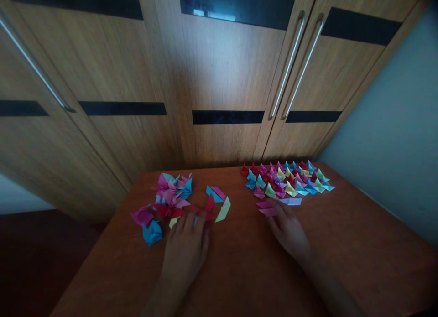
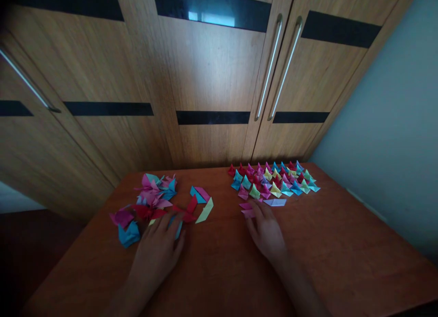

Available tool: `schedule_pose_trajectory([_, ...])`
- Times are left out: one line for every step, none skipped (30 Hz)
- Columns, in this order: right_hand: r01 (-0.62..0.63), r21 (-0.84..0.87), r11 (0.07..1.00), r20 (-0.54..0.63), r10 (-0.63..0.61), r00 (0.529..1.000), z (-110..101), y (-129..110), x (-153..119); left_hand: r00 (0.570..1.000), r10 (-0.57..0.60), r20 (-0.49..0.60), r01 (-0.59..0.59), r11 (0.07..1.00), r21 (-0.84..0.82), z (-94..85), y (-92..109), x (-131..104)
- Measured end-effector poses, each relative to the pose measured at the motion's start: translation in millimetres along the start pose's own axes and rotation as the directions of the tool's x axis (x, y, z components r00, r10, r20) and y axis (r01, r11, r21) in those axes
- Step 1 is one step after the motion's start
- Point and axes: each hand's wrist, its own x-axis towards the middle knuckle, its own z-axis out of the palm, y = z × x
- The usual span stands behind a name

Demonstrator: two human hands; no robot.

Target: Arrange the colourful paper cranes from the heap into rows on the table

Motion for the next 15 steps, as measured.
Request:
schedule_pose_trajectory([0.028, 0.041, 0.999, 0.023, -0.029, 0.999, 6, -13, 3, 1.0, -0.017, -0.001, 0.018, 0.999, 0.04, 2.0, -5, -3])
schedule_pose_trajectory([0.055, 0.077, 0.995, 0.045, -0.059, 0.997, 12, -26, 6, 1.0, -0.02, 0.001, 0.019, 0.998, 0.056, 5.3, -9, -7])
schedule_pose_trajectory([0.083, 0.11, 0.99, 0.07, -0.091, 0.993, 19, -39, 8, 1.0, -0.004, 0.009, 0.003, 0.999, 0.054, 9.3, -12, -10])
schedule_pose_trajectory([0.107, 0.138, 0.985, 0.087, -0.119, 0.989, 26, -52, 11, 1.0, 0.017, 0.015, -0.017, 0.999, 0.04, 13.5, -13, -13])
schedule_pose_trajectory([0.125, 0.161, 0.979, 0.105, -0.143, 0.984, 32, -63, 13, 0.999, 0.045, 0.025, -0.045, 0.999, 0.016, 17.6, -14, -15])
schedule_pose_trajectory([0.137, 0.177, 0.975, 0.122, -0.16, 0.979, 39, -74, 15, 0.997, 0.076, 0.035, -0.075, 0.997, -0.014, 21.0, -13, -17])
schedule_pose_trajectory([0.146, 0.186, 0.972, 0.137, -0.172, 0.976, 45, -83, 17, 0.993, 0.106, 0.044, -0.104, 0.993, -0.045, 23.7, -13, -17])
schedule_pose_trajectory([0.153, 0.188, 0.97, 0.151, -0.183, 0.972, 50, -90, 19, 0.989, 0.139, 0.051, -0.135, 0.988, -0.077, 25.6, -12, -16])
schedule_pose_trajectory([0.162, 0.185, 0.969, 0.162, -0.193, 0.968, 55, -97, 20, 0.984, 0.169, 0.054, -0.162, 0.981, -0.107, 26.7, -11, -15])
schedule_pose_trajectory([0.173, 0.178, 0.969, 0.169, -0.203, 0.964, 58, -101, 21, 0.98, 0.191, 0.05, -0.183, 0.974, -0.132, 27.3, -11, -14])
schedule_pose_trajectory([0.185, 0.17, 0.968, 0.173, -0.214, 0.961, 61, -105, 22, 0.978, 0.207, 0.039, -0.199, 0.968, -0.153, 27.6, -12, -12])
schedule_pose_trajectory([0.196, 0.163, 0.967, 0.175, -0.224, 0.959, 63, -107, 22, 0.977, 0.214, 0.023, -0.207, 0.963, -0.17, 27.9, -13, -11])
schedule_pose_trajectory([0.205, 0.16, 0.966, 0.172, -0.232, 0.957, 64, -108, 22, 0.977, 0.215, 0.003, -0.211, 0.96, -0.184, 28.3, -15, -9])
schedule_pose_trajectory([0.21, 0.161, 0.964, 0.167, -0.237, 0.957, 64, -109, 21, 0.977, 0.21, -0.019, -0.21, 0.958, -0.195, 28.9, -17, -9])
schedule_pose_trajectory([0.212, 0.166, 0.963, 0.159, -0.239, 0.958, 64, -108, 21, 0.978, 0.202, -0.042, -0.206, 0.957, -0.206, 29.7, -19, -8])
